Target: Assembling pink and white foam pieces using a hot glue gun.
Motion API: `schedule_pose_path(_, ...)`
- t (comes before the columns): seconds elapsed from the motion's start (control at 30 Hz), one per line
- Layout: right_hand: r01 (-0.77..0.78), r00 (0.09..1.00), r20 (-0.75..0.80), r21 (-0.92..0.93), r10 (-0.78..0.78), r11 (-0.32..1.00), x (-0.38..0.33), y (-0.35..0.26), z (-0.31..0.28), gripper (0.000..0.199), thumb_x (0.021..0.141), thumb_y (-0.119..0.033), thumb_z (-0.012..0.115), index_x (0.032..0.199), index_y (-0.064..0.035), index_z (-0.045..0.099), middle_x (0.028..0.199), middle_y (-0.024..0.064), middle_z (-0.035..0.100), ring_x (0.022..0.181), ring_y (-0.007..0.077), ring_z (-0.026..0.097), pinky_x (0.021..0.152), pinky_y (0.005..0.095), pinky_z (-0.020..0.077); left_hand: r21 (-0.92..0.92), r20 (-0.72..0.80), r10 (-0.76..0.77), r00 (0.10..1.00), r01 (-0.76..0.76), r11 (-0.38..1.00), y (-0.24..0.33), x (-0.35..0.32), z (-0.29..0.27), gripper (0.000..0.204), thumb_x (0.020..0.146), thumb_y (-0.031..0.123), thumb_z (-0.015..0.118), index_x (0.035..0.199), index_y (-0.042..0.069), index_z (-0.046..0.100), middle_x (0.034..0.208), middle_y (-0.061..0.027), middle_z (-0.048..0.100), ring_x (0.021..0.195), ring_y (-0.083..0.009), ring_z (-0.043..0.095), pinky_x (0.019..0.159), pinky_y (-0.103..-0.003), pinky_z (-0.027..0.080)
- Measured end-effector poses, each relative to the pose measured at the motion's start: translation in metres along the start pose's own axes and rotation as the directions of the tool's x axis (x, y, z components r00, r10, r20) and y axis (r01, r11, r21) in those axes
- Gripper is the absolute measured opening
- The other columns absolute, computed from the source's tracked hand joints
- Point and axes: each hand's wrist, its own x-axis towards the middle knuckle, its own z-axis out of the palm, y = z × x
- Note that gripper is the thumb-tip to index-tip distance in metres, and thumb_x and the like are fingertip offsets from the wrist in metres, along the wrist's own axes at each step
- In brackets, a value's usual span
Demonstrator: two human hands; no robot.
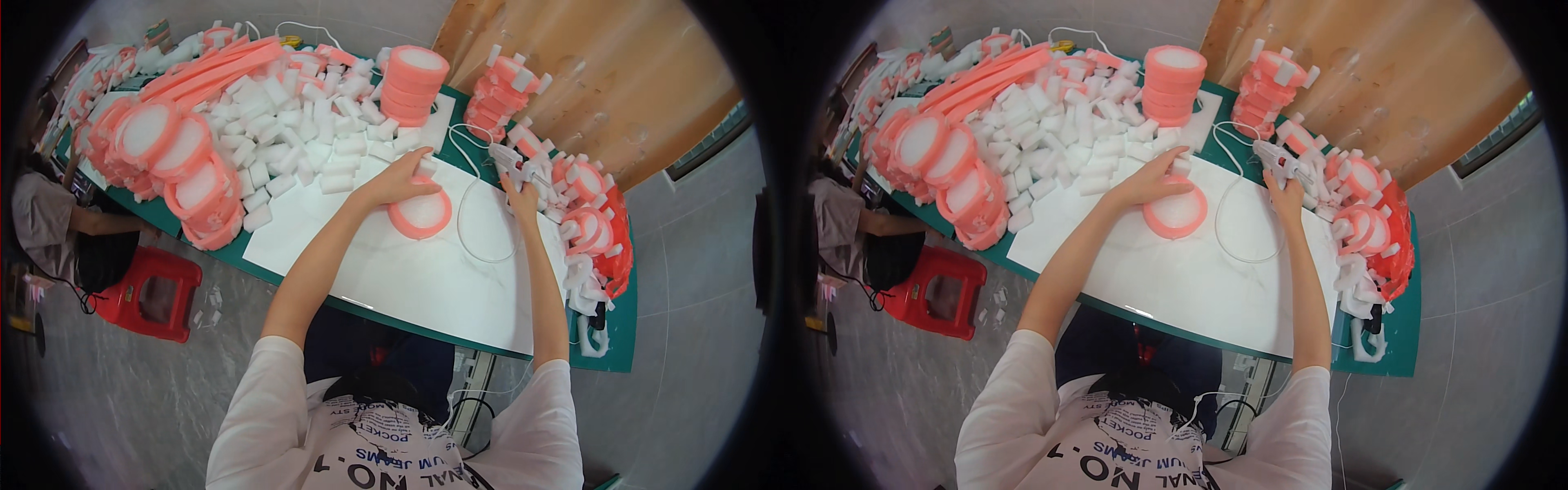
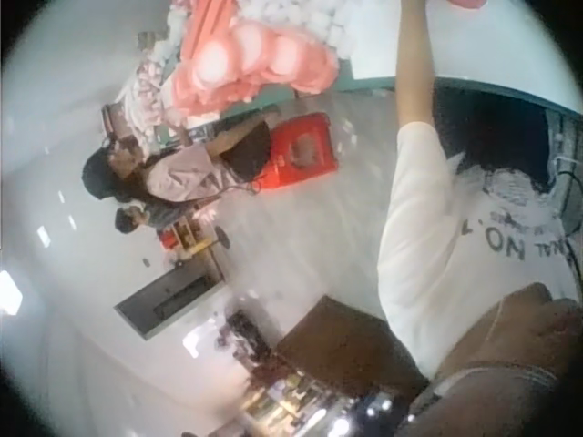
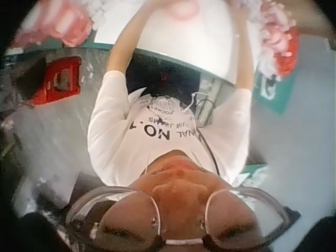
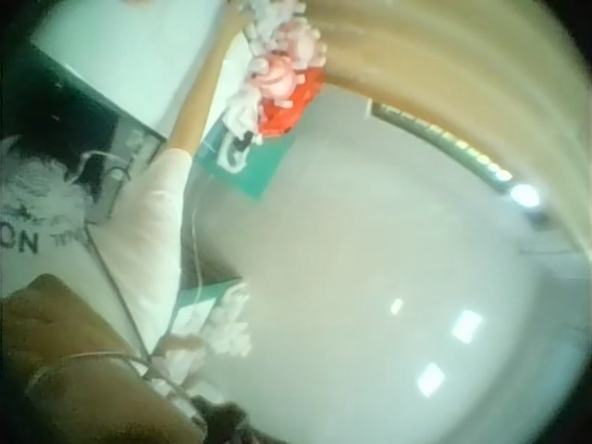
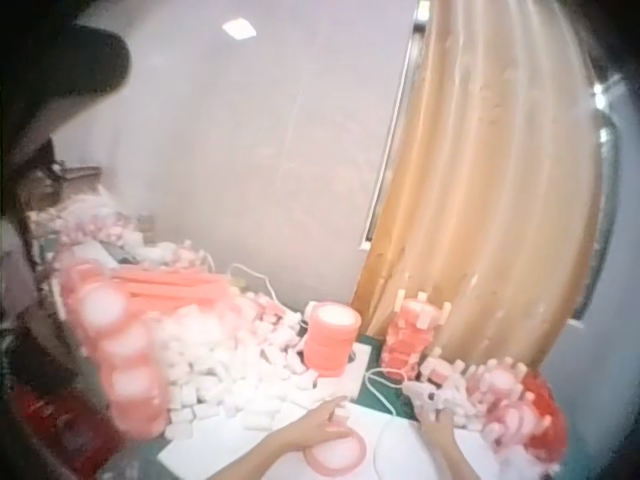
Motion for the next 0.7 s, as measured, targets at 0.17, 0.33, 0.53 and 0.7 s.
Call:
schedule_pose_path(0.17, 0.039, 0.998, 0.044, -0.096, -0.035, 0.995, -0.013, -0.003, -0.015, 0.058, 0.071, -0.034, 0.07, 0.107, 0.0073, 0.052, 0.091, 0.0164, 0.056, 0.077, 0.0239, 0.056, 0.065, 0.0319, 0.0445, -0.13, -0.082, 0.028, 0.996, -0.038, 0.991, 0.004, 0.004, -0.002, 0.058, 0.08, 0.032, 0.059, 0.125, 0.002, 0.037, 0.12, -0.0172, 0.044, 0.107, -0.0264, 0.046, 0.089, -0.03, 0.037)
schedule_pose_path(0.33, 0.023, 1.0, 0.009, 0.08, -0.024, 0.997, -0.049, -0.008, -0.031, 0.055, 0.075, -0.027, 0.067, 0.118, 0.0014, 0.046, 0.105, 0.0138, 0.052, 0.082, 0.0211, 0.055, 0.068, 0.0281, 0.0457, 0.359, -0.31, 0.307, 0.9, -0.188, 0.914, 0.018, 0.002, -0.019, 0.019, 0.083, 0.01, 0.048, 0.099, 0.005, 0.058, 0.105, -0.009, 0.054, 0.099, -0.0248, 0.049, 0.088, -0.034, 0.037)
schedule_pose_path(0.53, -0.054, 0.997, -0.037, 0.146, 0.06, 0.988, -0.088, -0.013, -0.065, 0.047, 0.08, -0.021, 0.061, 0.121, -0.0044, 0.044, 0.113, 0.0105, 0.051, 0.09, 0.0183, 0.052, 0.074, 0.0282, 0.0453, 0.874, -0.421, 0.422, 0.803, 0.235, 0.426, -0.024, -0.01, -0.038, 0.019, 0.066, 0.002, 0.053, 0.084, 0.006, 0.06, 0.088, -0.0091, 0.056, 0.088, -0.0237, 0.053, 0.089, -0.041, 0.035)
schedule_pose_path(0.7, -0.151, 0.978, -0.114, 0.196, 0.176, 0.969, -0.113, -0.015, -0.093, 0.041, 0.083, -0.018, 0.057, 0.119, -0.0039, 0.045, 0.113, 0.0096, 0.052, 0.089, 0.0165, 0.051, 0.073, 0.027, 0.0441, 0.813, -0.469, 0.18, 0.865, 0.343, 0.47, -0.019, -0.012, -0.041, 0.025, 0.066, 0.001, 0.053, 0.09, 0.008, 0.059, 0.088, -0.0086, 0.056, 0.089, -0.0245, 0.052, 0.09, -0.042, 0.033)
